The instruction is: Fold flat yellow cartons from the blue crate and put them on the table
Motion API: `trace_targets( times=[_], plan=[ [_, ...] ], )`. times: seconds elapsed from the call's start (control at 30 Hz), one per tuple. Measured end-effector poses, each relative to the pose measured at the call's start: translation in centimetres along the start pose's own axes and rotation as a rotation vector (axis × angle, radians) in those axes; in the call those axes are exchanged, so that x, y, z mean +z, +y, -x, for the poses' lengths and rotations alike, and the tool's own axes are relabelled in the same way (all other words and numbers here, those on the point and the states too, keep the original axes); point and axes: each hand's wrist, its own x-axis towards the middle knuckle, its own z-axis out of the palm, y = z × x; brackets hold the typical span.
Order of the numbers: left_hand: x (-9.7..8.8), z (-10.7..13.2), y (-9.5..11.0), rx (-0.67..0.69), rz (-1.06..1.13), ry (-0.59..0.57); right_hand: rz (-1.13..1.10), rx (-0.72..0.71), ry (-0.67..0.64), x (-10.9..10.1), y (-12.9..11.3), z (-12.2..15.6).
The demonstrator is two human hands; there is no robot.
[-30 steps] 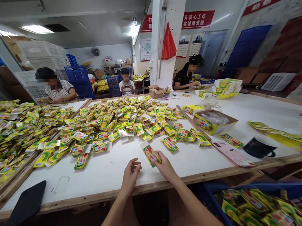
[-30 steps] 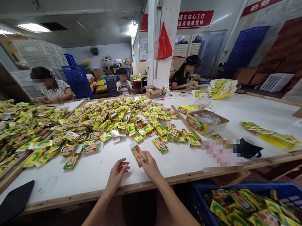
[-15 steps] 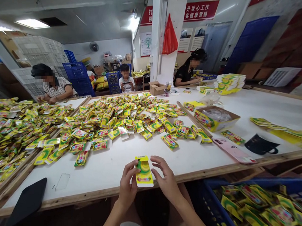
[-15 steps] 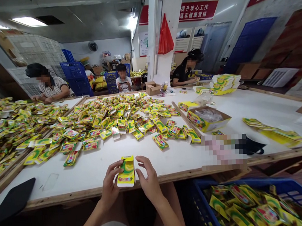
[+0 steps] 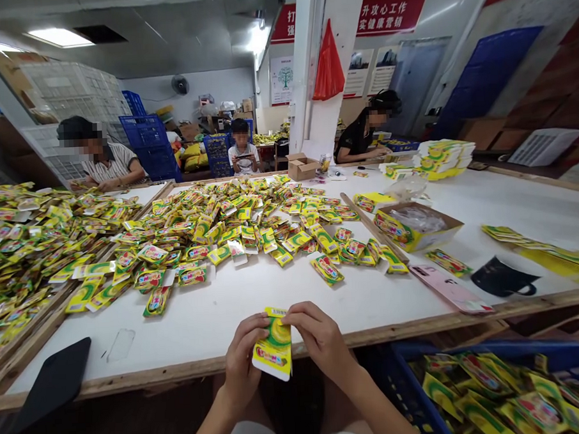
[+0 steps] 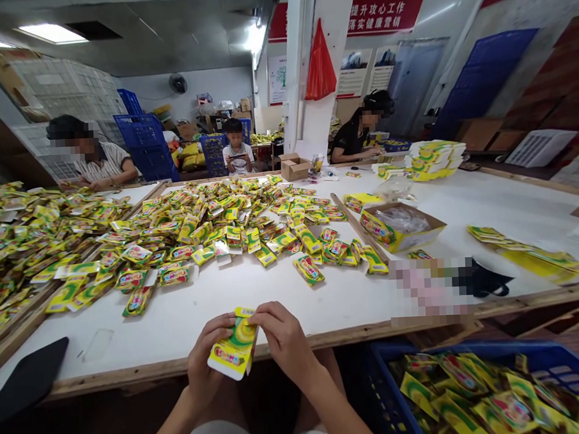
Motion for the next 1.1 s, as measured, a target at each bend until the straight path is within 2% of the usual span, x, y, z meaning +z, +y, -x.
trace_targets(
  times=[0.23,0.47,0.63,0.73,0.93,1.1],
  plan=[
    [0.0,-0.2,-0.2,0.099,0.016,0.017,0.053,-0.076,0.001,0.2,-0.4,0.5],
    [0.1,-1.0,0.4,0.018,0.063,0.058,0.0,-0.026,-0.009,0.2,-0.3,0.3],
    [0.1,-1.0,0.1,0.044,0.046,0.001,0.007,-0.016,-0.015,0.7,-0.5,0.3],
    [0.1,-0.9,-0.1,0.032,0.035,0.006,-0.008,-0.005,-0.02,0.9,-0.5,0.2],
    [0.1,-0.6,-0.3,-0.07,0.062,0.082,-0.101,0.065,-0.036,0.6,-1.0,0.6],
    [0.6,-0.3,-0.6,-0.303,0.074,0.127,-0.133,0.11,-0.034,1.0,-1.0,1.7]
  ],
)
